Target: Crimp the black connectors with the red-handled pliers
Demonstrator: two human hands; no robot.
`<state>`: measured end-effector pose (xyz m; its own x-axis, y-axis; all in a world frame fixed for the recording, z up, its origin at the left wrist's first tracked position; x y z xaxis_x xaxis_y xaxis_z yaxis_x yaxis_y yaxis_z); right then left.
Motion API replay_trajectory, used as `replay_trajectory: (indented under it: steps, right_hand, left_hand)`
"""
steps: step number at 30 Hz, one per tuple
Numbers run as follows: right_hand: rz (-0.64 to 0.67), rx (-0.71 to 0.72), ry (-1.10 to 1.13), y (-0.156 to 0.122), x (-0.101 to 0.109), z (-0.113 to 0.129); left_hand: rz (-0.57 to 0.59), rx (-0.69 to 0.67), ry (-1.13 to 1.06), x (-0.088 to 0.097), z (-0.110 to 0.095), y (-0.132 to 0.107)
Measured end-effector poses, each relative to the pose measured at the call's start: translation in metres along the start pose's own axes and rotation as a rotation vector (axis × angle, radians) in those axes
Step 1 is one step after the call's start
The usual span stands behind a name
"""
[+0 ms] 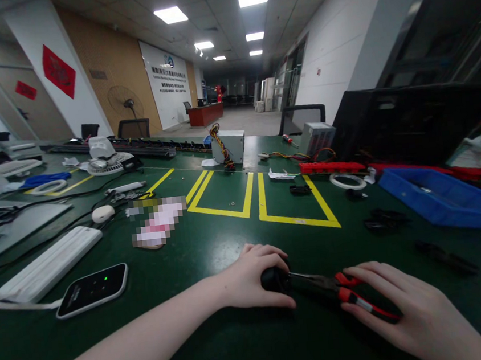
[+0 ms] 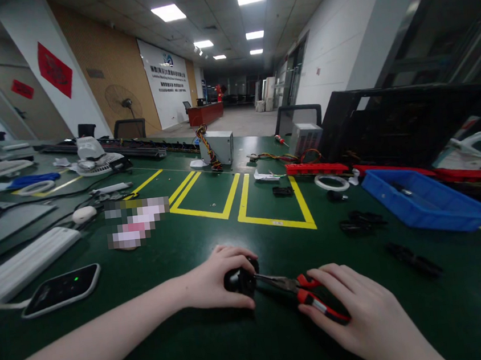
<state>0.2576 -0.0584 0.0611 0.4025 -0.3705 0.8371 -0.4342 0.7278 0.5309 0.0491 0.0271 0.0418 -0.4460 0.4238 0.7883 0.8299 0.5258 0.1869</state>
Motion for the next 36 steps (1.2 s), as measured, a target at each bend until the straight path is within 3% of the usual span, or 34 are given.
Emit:
replay_trajectory:
  steps: [13,21,31,36]
  right_hand:
    - [-0.061,0.119,-0.173,0.004,0.002,0.012]
    - [-0.060,0.116,-0.137,0.006,0.002,0.015]
    - [0.049,-0.042,0.022,0.009,-0.006,0.001]
    - [0.087,-0.033,-0.003,0.011,-0.008,-0.001]
  left_hand:
    - [0.057,-0.002,0.048,-0.001,0.002,0.001]
    - [0.046,-0.023,0.040,-0.002,0.004,0.001]
    - [0.066,-0.066,0.018,-0.002,0.004,0.001]
    - [0.049,-0.087,-0.057,-0.002,0.001,0.000]
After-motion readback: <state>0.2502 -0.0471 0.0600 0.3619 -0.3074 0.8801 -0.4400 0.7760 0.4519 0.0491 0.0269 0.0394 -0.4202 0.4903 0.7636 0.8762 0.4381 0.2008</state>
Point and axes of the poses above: each hand's wrist, its own y-axis towards the middle knuckle, its own x-axis out of the back of the hand, z = x × y, the point moved 7 cm from there along y, towards the middle knuckle, and after that the axes turned 10 degrees about y, right-handed, at the moved point
